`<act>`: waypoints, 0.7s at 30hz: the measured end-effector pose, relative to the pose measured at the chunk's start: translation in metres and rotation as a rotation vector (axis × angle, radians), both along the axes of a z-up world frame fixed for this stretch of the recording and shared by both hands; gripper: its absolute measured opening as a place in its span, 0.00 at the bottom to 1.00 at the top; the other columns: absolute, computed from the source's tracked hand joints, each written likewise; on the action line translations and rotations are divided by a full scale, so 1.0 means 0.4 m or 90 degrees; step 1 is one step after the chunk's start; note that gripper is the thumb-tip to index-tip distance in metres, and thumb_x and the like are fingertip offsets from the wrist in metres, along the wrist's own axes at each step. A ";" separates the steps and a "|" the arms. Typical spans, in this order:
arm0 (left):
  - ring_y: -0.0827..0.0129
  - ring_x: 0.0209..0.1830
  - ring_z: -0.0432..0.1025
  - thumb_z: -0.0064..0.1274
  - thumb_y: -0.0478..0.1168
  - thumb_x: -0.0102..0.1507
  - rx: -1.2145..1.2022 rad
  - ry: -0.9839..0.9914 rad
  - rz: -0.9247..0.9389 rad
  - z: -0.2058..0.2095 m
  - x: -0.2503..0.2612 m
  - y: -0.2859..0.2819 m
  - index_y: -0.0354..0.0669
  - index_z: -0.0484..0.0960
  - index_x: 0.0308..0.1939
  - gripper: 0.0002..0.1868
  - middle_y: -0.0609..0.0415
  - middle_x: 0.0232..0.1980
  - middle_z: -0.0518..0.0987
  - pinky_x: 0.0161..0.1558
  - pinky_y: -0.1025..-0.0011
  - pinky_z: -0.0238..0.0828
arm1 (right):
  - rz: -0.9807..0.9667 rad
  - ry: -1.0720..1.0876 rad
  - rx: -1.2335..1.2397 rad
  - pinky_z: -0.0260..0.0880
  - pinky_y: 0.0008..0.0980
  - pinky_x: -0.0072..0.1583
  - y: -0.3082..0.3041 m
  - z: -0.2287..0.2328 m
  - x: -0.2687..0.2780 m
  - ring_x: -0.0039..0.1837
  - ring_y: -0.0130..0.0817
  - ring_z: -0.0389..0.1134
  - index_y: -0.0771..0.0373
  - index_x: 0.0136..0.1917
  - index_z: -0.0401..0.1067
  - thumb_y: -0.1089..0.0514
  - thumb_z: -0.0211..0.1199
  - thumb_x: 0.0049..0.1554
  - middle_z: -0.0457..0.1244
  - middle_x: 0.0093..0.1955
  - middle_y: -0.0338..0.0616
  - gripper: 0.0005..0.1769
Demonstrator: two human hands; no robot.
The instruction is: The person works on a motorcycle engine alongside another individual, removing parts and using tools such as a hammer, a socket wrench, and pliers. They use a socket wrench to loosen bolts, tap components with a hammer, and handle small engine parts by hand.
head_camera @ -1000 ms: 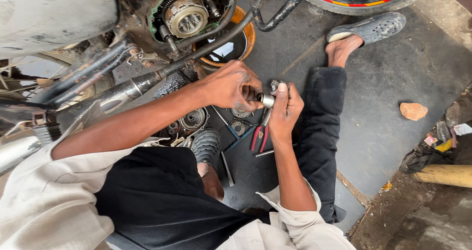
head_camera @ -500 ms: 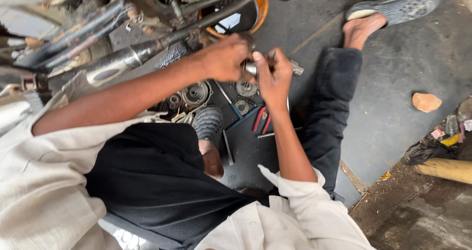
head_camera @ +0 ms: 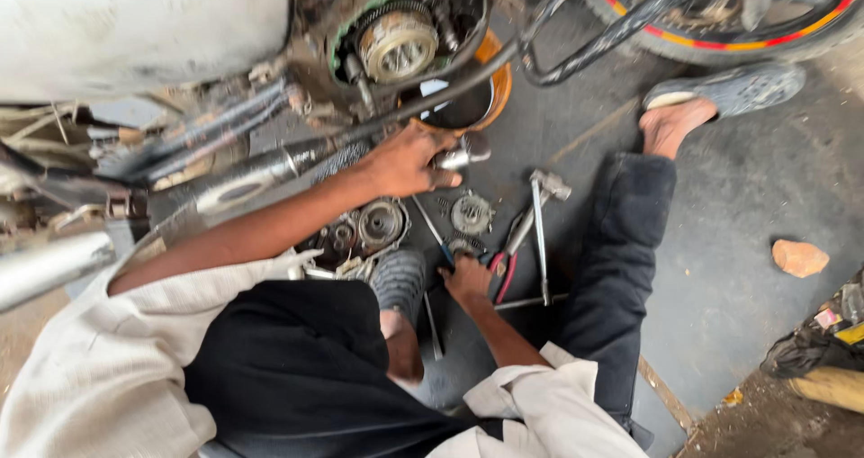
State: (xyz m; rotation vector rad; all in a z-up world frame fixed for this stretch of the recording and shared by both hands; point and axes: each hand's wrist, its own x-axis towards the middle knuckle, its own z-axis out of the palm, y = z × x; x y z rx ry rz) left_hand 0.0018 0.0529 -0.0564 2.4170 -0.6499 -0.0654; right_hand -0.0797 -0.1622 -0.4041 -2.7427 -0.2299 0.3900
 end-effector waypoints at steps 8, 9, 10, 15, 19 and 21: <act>0.46 0.44 0.77 0.69 0.49 0.54 -0.068 -0.066 -0.005 -0.027 0.019 0.007 0.36 0.80 0.52 0.29 0.38 0.43 0.83 0.46 0.54 0.71 | 0.024 -0.038 -0.030 0.72 0.54 0.53 -0.008 0.036 0.029 0.50 0.56 0.73 0.58 0.47 0.77 0.46 0.71 0.50 0.70 0.46 0.54 0.17; 0.49 0.41 0.78 0.68 0.51 0.56 -0.029 -0.003 0.016 -0.020 0.019 0.006 0.38 0.80 0.53 0.28 0.40 0.40 0.83 0.46 0.56 0.72 | 0.039 -0.040 -0.022 0.72 0.53 0.53 -0.010 0.063 0.030 0.50 0.56 0.73 0.58 0.46 0.77 0.47 0.73 0.48 0.70 0.46 0.54 0.17; 0.51 0.38 0.79 0.67 0.52 0.57 0.011 0.060 0.036 -0.012 0.021 0.003 0.41 0.80 0.53 0.27 0.42 0.36 0.83 0.45 0.57 0.73 | 0.035 -0.044 -0.022 0.72 0.53 0.53 -0.004 0.102 0.037 0.50 0.56 0.73 0.58 0.46 0.77 0.47 0.73 0.48 0.70 0.46 0.54 0.17; 0.52 0.33 0.80 0.65 0.50 0.57 -0.039 0.071 0.019 0.010 0.044 -0.028 0.39 0.80 0.49 0.23 0.42 0.32 0.83 0.38 0.57 0.73 | -0.008 0.056 0.031 0.73 0.49 0.52 -0.034 0.317 0.115 0.48 0.53 0.73 0.60 0.37 0.81 0.44 0.79 0.37 0.70 0.42 0.55 0.21; 0.57 0.29 0.82 0.60 0.53 0.60 -0.111 0.120 -0.026 -0.018 0.080 -0.088 0.35 0.77 0.46 0.24 0.44 0.33 0.84 0.35 0.60 0.77 | 0.032 0.076 0.150 0.71 0.41 0.45 -0.157 0.386 0.165 0.39 0.43 0.72 0.64 0.37 0.82 0.48 0.77 0.43 0.71 0.35 0.52 0.17; 0.52 0.32 0.80 0.59 0.54 0.63 -0.064 -0.002 -0.069 -0.043 0.091 -0.117 0.34 0.78 0.47 0.24 0.41 0.33 0.82 0.36 0.57 0.75 | 0.012 0.184 0.496 0.64 0.33 0.38 -0.214 0.411 0.154 0.34 0.31 0.65 0.70 0.37 0.82 0.59 0.73 0.46 0.69 0.31 0.47 0.10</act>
